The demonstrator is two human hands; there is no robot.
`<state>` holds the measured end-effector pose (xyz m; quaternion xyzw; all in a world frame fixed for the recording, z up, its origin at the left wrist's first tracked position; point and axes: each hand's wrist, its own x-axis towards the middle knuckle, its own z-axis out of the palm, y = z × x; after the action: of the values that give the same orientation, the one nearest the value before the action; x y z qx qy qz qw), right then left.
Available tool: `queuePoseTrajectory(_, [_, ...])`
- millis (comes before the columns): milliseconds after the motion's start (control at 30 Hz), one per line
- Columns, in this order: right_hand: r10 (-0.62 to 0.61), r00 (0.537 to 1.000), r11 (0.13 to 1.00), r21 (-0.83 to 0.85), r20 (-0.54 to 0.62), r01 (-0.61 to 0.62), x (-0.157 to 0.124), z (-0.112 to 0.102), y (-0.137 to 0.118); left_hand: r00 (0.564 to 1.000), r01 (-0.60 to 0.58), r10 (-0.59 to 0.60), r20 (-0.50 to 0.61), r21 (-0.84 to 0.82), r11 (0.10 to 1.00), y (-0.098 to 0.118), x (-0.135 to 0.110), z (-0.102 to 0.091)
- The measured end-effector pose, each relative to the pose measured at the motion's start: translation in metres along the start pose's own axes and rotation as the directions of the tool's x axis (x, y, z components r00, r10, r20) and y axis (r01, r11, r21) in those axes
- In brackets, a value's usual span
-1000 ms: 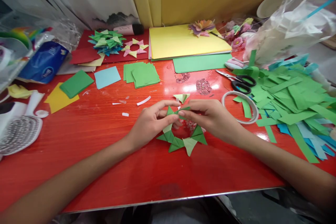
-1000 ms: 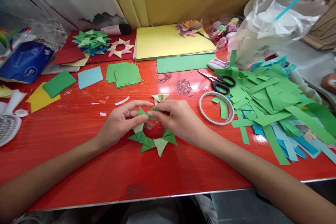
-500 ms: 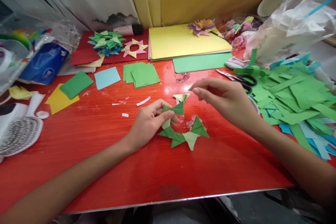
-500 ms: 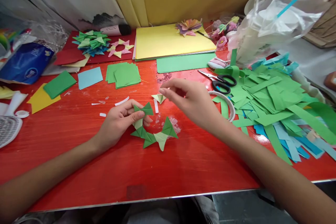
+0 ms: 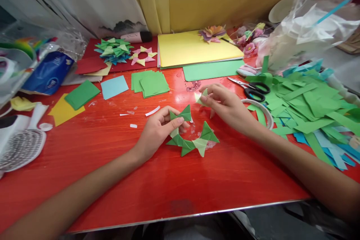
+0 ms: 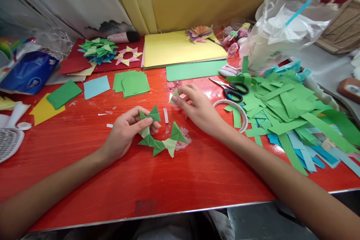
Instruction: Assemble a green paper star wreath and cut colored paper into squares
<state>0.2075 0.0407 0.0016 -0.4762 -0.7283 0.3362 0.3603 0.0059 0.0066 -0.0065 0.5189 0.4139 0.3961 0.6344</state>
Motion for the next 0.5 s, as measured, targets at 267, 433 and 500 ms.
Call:
queuePoseTrajectory(267, [0.062,0.990,0.920,0.376,0.129,-0.107,-0.006,-0.001,-0.015,0.996,-0.022,0.022,-0.083,-0.007,1.000,-0.001,0.002,-0.001])
queuePoseTrajectory(433, [0.093,0.989,0.896,0.423,0.112,-0.132,-0.008,0.002,-0.014,0.999,0.006,-0.008,-0.052,-0.042,0.999,0.000,0.002,-0.001])
queuePoseTrajectory(500, [0.122,0.984,0.881,0.443,0.128,-0.167,-0.009,0.004,-0.013,0.999,0.004,-0.006,-0.048,-0.050,0.999,0.000,0.002,-0.001])
